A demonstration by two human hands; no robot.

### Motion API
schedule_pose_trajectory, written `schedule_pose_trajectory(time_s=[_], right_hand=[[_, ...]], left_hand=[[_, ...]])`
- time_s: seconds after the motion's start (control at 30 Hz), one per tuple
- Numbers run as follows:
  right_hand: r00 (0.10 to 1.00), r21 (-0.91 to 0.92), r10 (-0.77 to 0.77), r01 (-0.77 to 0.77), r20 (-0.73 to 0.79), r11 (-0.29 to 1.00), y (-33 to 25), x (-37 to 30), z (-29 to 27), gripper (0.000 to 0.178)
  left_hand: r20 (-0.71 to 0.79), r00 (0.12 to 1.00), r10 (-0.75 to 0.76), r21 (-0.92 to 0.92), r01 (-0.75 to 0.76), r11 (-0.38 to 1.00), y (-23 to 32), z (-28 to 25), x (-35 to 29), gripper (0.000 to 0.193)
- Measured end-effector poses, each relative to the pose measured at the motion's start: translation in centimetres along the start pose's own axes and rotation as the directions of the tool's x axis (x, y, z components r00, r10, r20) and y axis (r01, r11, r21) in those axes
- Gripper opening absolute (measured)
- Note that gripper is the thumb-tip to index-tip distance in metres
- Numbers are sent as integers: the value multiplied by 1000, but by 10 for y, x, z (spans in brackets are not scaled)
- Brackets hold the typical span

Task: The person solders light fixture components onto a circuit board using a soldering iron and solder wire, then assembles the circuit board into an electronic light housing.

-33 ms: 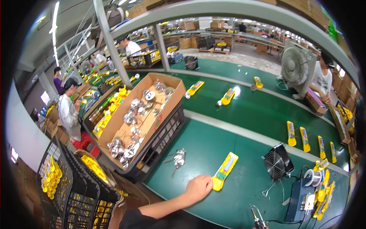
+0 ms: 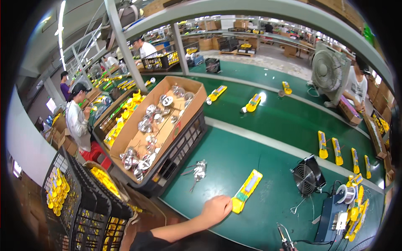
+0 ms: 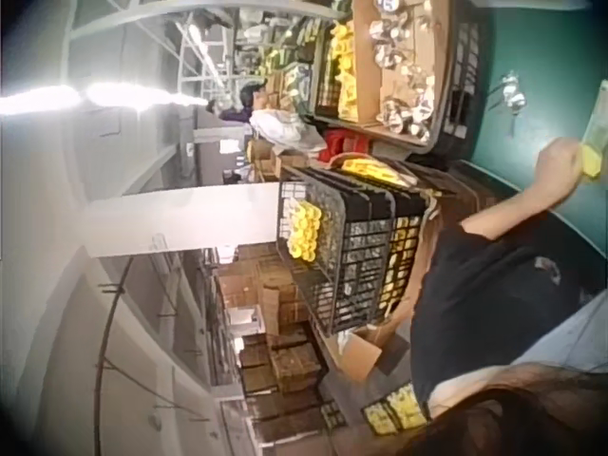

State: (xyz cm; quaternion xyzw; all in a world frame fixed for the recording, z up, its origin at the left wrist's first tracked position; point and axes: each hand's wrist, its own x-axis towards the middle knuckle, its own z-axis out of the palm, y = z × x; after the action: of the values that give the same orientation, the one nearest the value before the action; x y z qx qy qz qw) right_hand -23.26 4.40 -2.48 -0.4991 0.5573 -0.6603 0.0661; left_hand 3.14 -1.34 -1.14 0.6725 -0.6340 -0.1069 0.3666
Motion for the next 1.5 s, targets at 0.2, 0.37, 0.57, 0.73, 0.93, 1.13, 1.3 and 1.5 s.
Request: schedule_pose_trajectory(time_s=[0.2, 0.37, 0.57, 0.73, 0.93, 1.13, 1.3, 1.5], right_hand=[[997, -99, 5, 2, 75, 995, -4, -4, 9, 37], [995, 0, -8, 8, 98, 1000, -11, -11, 13, 30], [993, 5, 34, -35, 116, 999, -17, -16, 17, 30], [997, 92, 31, -37, 68, 995, -13, -18, 18, 32], [991, 54, 58, -65, 121, 996, -19, -18, 20, 33], [993, 23, 31, -34, 114, 999, -20, -20, 18, 34], [991, 125, 32, -48, 132, 991, -22, -17, 19, 37], [884, 131, -208, 168, 418, 977, -18, 9, 15, 40]], left_hand=[[135, 985, -110, -67, 119, 991, 3, -50, -52, 19], [-303, 918, -258, 11, 274, 962, -48, -75, -36, 11], [-314, 905, -287, 190, 356, 915, -72, -73, -18, 14], [-269, 904, -332, 122, 374, 919, -75, -71, -24, 10], [-393, 884, -253, -11, 270, 963, -62, -90, -33, 7], [-324, 930, -172, -338, 55, 939, -57, -80, -39, 9], [-188, 980, -68, -268, 15, 963, -44, -46, -45, 8], [-147, 988, -45, -173, 19, 985, -17, -26, -63, 9]])
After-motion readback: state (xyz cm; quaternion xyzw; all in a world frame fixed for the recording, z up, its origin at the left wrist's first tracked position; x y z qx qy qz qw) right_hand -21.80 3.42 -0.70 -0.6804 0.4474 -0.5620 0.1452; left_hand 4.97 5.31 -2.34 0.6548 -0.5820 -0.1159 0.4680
